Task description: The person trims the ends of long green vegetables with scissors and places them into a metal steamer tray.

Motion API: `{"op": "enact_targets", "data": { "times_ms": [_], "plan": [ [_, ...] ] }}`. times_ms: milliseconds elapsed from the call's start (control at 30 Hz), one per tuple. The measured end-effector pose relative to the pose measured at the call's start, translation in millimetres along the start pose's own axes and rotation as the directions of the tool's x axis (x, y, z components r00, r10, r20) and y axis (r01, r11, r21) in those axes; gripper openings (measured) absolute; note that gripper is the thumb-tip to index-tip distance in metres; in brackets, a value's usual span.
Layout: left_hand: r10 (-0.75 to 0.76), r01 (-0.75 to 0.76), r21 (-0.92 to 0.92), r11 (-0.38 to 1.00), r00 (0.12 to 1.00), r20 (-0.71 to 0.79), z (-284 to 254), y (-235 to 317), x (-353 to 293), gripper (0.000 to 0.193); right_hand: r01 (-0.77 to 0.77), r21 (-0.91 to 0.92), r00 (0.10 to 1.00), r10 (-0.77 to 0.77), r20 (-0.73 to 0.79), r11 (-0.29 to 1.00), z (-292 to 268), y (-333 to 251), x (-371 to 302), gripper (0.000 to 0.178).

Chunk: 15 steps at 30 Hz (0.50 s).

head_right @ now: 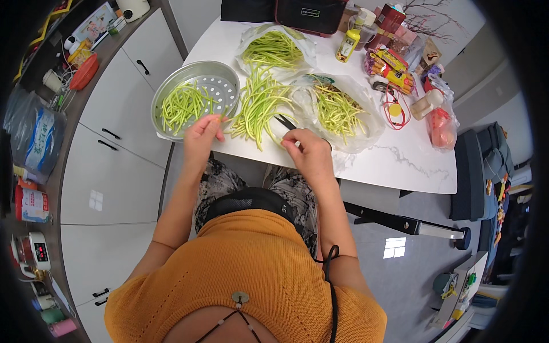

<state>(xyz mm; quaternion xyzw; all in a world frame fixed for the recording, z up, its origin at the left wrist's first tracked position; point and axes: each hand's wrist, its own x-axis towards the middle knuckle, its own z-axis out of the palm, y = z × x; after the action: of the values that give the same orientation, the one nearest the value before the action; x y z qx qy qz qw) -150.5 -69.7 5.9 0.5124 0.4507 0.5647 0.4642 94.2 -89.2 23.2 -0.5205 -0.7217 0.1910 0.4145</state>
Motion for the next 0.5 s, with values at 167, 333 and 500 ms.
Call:
{"op": "enact_targets", "data": {
  "times_ms": [167,333,500],
  "plan": [
    [0.383,-0.254,0.513,0.820,0.909,-0.162,-26.5,3.4,21.5,0.017,-0.203,0.026,0.977,0.205,-0.063,0.979,-20.1,27.8,10.4,0.008],
    [0.517,-0.202,0.835,0.512,0.848,-0.112,-49.8,4.4,47.1,0.014,-0.252,0.036,0.918,0.250,-0.309,0.967,-37.5,77.0,29.3,0.014],
    [0.534,-0.158,0.946,0.284,0.845,-0.019,-53.0,-15.5,61.3,0.022,-0.147,-0.054,0.893,0.109,-0.437,0.988,-41.5,84.5,32.5,0.022]
  ]
}}
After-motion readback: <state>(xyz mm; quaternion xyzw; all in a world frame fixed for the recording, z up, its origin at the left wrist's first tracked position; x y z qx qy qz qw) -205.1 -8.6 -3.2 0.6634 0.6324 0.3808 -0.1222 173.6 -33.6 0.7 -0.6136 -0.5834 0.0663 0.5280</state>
